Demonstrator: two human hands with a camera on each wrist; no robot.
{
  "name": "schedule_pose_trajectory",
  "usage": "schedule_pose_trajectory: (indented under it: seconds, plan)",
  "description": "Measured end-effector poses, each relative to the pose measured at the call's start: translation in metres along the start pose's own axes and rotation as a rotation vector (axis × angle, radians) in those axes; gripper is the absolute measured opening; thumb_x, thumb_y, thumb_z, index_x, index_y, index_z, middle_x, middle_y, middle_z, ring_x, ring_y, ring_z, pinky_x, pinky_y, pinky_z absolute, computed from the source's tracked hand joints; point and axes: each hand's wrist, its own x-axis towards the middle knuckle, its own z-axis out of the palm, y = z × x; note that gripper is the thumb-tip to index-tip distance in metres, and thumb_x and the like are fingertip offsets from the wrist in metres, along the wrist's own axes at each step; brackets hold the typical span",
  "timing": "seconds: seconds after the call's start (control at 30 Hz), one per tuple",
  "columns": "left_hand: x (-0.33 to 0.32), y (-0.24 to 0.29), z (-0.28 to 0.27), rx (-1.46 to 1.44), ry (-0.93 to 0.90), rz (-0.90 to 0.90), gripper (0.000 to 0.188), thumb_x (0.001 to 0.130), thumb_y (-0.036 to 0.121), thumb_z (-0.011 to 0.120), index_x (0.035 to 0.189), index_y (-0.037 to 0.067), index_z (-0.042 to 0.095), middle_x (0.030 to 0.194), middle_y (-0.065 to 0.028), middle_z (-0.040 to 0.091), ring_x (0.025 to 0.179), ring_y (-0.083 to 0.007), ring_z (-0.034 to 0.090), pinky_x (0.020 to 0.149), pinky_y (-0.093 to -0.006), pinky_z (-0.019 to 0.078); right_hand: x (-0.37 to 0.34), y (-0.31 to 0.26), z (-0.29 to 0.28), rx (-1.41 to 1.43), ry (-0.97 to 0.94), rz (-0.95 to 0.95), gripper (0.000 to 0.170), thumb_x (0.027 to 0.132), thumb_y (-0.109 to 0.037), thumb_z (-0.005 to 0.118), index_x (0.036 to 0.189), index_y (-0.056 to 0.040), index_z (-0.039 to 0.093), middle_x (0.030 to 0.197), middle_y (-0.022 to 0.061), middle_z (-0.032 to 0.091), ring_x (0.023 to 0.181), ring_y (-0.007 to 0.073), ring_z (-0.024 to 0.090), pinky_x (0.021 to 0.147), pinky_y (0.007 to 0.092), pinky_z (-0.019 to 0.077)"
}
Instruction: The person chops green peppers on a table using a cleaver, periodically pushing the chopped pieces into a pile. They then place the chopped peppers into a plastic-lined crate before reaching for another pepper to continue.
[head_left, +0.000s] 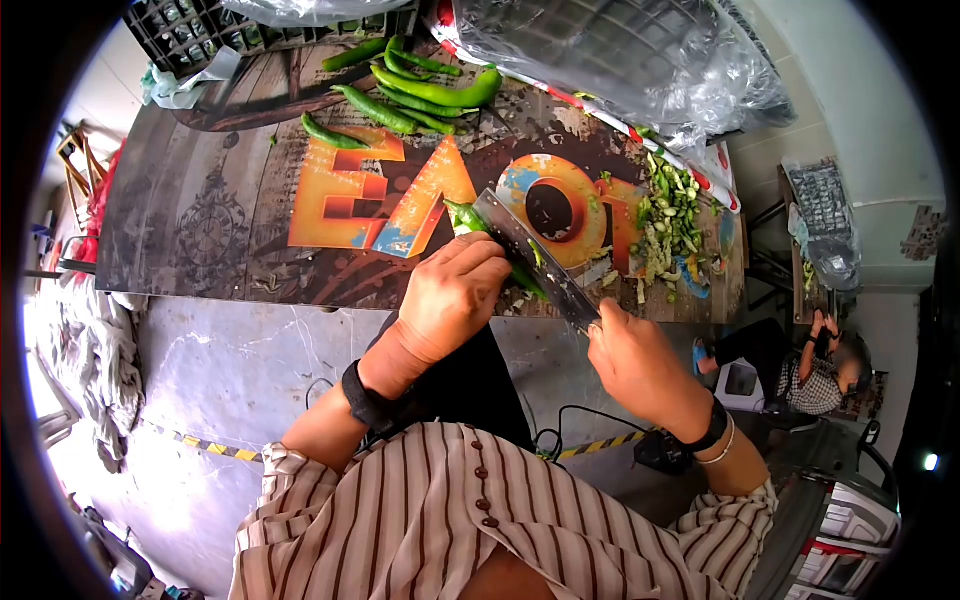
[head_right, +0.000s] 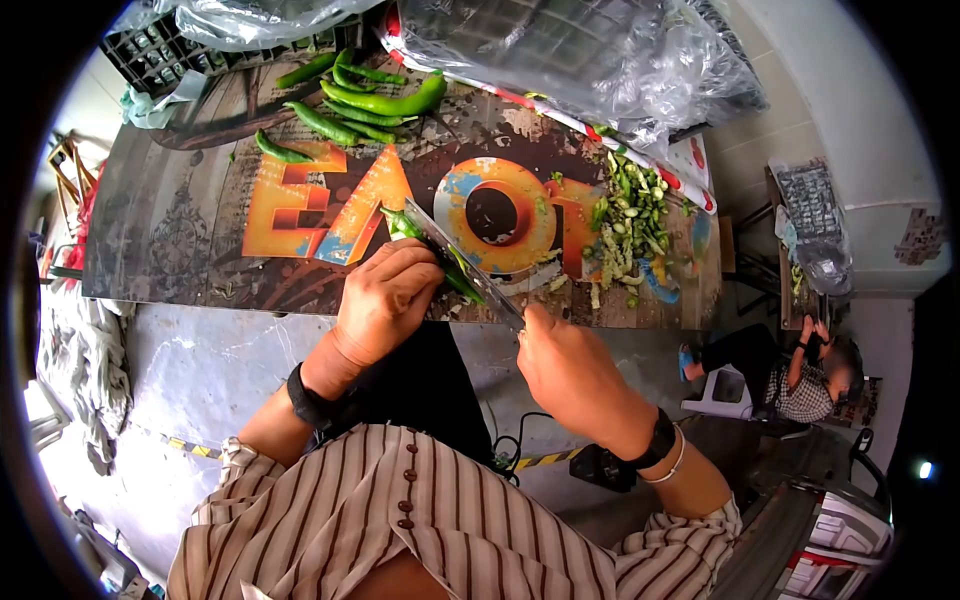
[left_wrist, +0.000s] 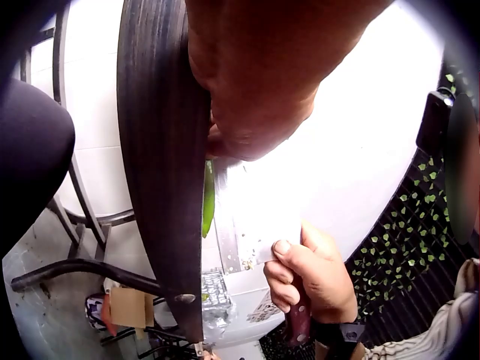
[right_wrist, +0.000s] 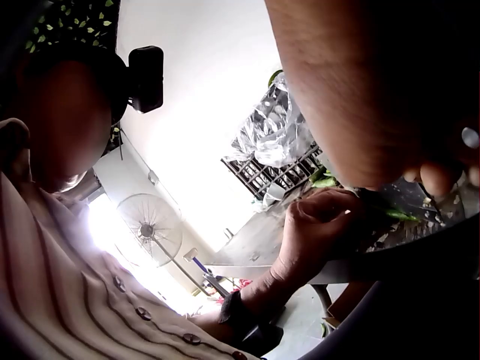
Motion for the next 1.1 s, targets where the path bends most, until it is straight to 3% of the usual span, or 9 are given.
schedule_pose_trajectory:
  seconds: [0.37, 0.47, 0.53, 0.63, 0.9, 1.1]
  plan:
    - [-0.001, -0.001, 0.001, 0.013, 0.013, -0.001, 0.014, 0.073, -0.002, 0.072, 0.083, 0.006, 0.067, 0.092, -0.0057, 0.066, 0.092, -0.0267, 0.065, 0.078, -0.0348, 0.0537, 0.007, -0.002, -0.017, -0.065, -0.054, -0.042, 0.016, 0.090, -0.006, 0.057, 0.093, 0.0048, 0.045, 0.061, 0.0236, 0.056, 0.063, 0.0434, 0.060, 0.058, 0.0504, 0.0468]
    - [-0.001, -0.001, 0.001, 0.002, 0.026, 0.006, 0.014, 0.072, -0.002, 0.072, 0.083, 0.006, 0.067, 0.091, -0.0053, 0.066, 0.091, -0.0261, 0.065, 0.077, -0.0344, 0.0536, -0.003, -0.001, -0.016, -0.089, -0.078, 0.011, 0.016, 0.090, -0.007, 0.057, 0.092, 0.0047, 0.046, 0.061, 0.0236, 0.057, 0.063, 0.0430, 0.060, 0.057, 0.0497, 0.0471]
    - [-0.001, 0.001, 0.000, 0.014, 0.003, -0.012, 0.015, 0.072, -0.002, 0.073, 0.083, 0.006, 0.067, 0.090, -0.0050, 0.066, 0.089, -0.0257, 0.065, 0.076, -0.0340, 0.0536, -0.013, -0.001, -0.016, -0.084, -0.107, 0.097, 0.017, 0.092, -0.010, 0.056, 0.095, 0.0049, 0.047, 0.069, 0.0280, 0.057, 0.069, 0.0480, 0.058, 0.060, 0.0529, 0.0439]
    - [-0.001, 0.000, 0.000, 0.011, -0.003, -0.008, 0.016, 0.071, -0.002, 0.073, 0.083, 0.006, 0.066, 0.090, -0.0047, 0.066, 0.089, -0.0251, 0.065, 0.075, -0.0337, 0.0535, -0.029, 0.009, -0.013, -0.138, -0.071, 0.032, 0.016, 0.090, -0.008, 0.058, 0.089, 0.0032, 0.046, 0.065, 0.0232, 0.059, 0.064, 0.0429, 0.061, 0.057, 0.0488, 0.0482]
    - [0.001, 0.003, -0.001, 0.025, -0.008, 0.013, 0.017, 0.072, -0.003, 0.072, 0.084, 0.006, 0.065, 0.091, -0.0048, 0.064, 0.084, -0.0265, 0.062, 0.073, -0.0345, 0.0527, -0.080, 0.019, -0.028, -0.034, -0.100, 0.209, 0.015, 0.088, -0.009, 0.058, 0.085, 0.0017, 0.047, 0.068, 0.0248, 0.054, 0.067, 0.0471, 0.055, 0.059, 0.0516, 0.0422]
    - [0.010, 0.014, -0.007, 0.040, -0.119, 0.021, 0.027, 0.078, 0.004, 0.071, 0.104, 0.009, 0.067, 0.110, -0.0071, 0.061, 0.094, -0.0295, 0.058, 0.082, -0.0378, 0.0501, -0.107, 0.018, -0.033, 0.154, 0.015, 0.302, 0.017, 0.089, -0.005, 0.056, 0.082, 0.0031, 0.043, 0.067, 0.0242, 0.051, 0.060, 0.0449, 0.049, 0.054, 0.0462, 0.0388]
